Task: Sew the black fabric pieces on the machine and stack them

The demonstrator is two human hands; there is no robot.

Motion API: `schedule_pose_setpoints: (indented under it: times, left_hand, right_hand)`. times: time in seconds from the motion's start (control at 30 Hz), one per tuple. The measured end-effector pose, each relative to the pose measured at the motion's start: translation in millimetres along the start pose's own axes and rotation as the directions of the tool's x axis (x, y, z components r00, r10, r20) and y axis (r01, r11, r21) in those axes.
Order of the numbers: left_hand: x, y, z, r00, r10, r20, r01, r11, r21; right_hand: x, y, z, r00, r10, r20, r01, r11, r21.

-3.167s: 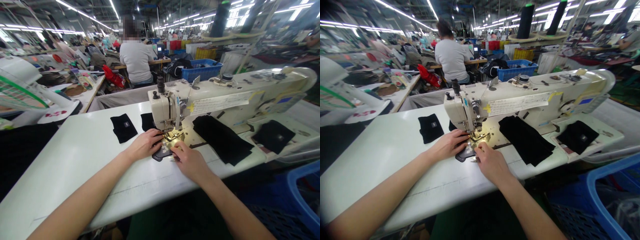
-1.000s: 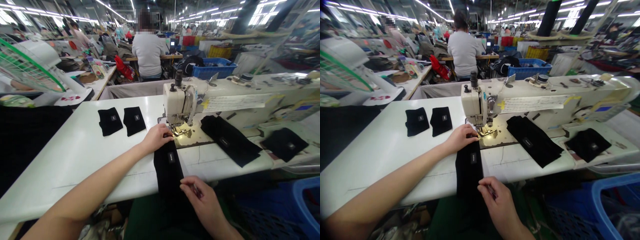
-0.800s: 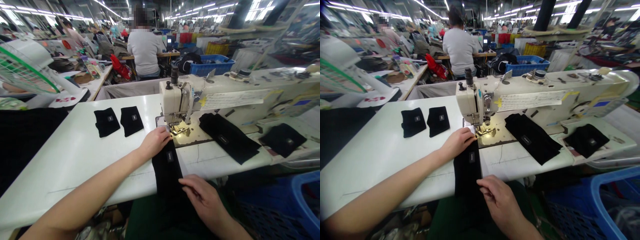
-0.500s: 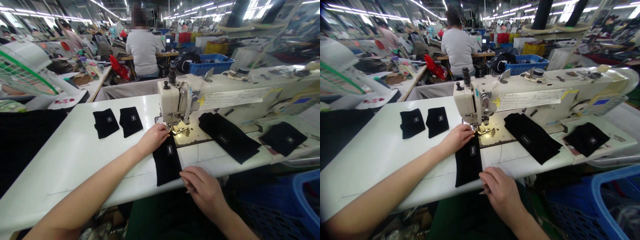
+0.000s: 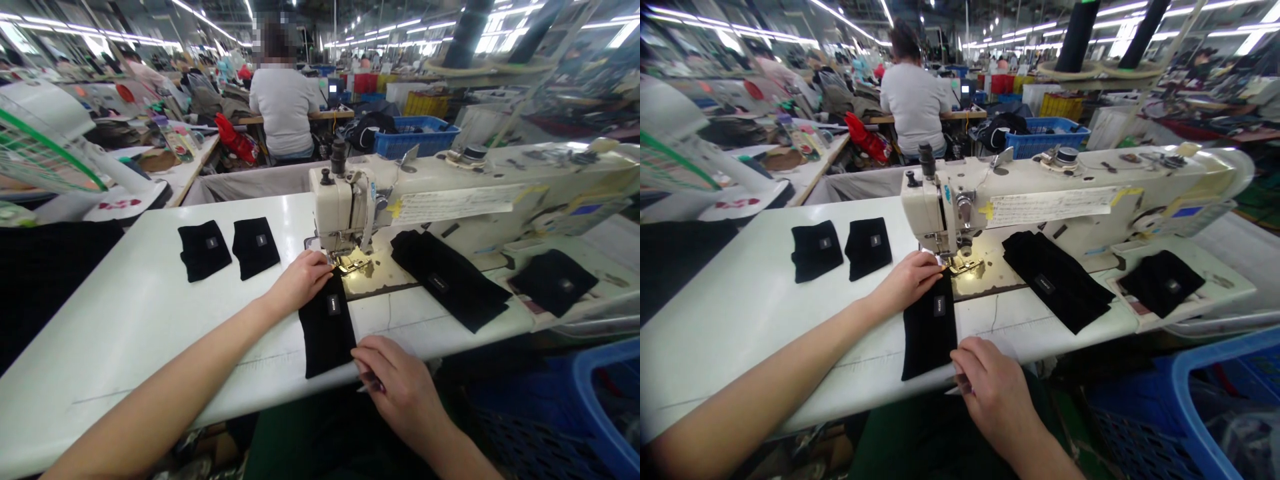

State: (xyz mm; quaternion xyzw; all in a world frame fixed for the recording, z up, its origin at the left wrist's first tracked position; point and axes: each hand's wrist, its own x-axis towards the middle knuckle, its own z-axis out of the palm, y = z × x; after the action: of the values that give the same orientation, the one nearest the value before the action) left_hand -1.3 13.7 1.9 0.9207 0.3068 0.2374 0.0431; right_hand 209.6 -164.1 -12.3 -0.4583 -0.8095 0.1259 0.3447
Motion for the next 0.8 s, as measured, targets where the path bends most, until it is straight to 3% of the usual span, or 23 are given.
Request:
schedule_pose_setpoints:
  times: [0.4, 0.6, 0.7, 0.8]
  left_hand:
    - [3.1, -0.6, -5.4, 0.999, -0.011, 0.042, 0.009, 0.999, 0.039]
    - [2.7, -0.6, -6.9, 0.997, -0.041, 0.071, 0.035, 0.996, 0.081]
    - [-6.8, 17.2, -12.0, 0.997, -0.052, 0.055, 0.046, 0.993, 0.106]
    - [-26.5, 54.6, -21.9, 0.996, 0.036, 0.08, -0.037, 0.999, 0.013]
  right_hand:
    - [9.0, -1.8, -3.4, 0.993, 0.05, 0.103, -0.045, 0.998, -0.043]
    - [8.2, -2.3, -4.0, 0.994, 0.047, 0.096, -0.04, 0.997, -0.073]
    - [3.6, -1.7, -4.6, 0.996, 0.021, 0.086, -0.01, 0.992, -0.126]
    - [-1.6, -1.3, -5.7, 0.996, -0.002, 0.092, 0.017, 0.987, -0.162]
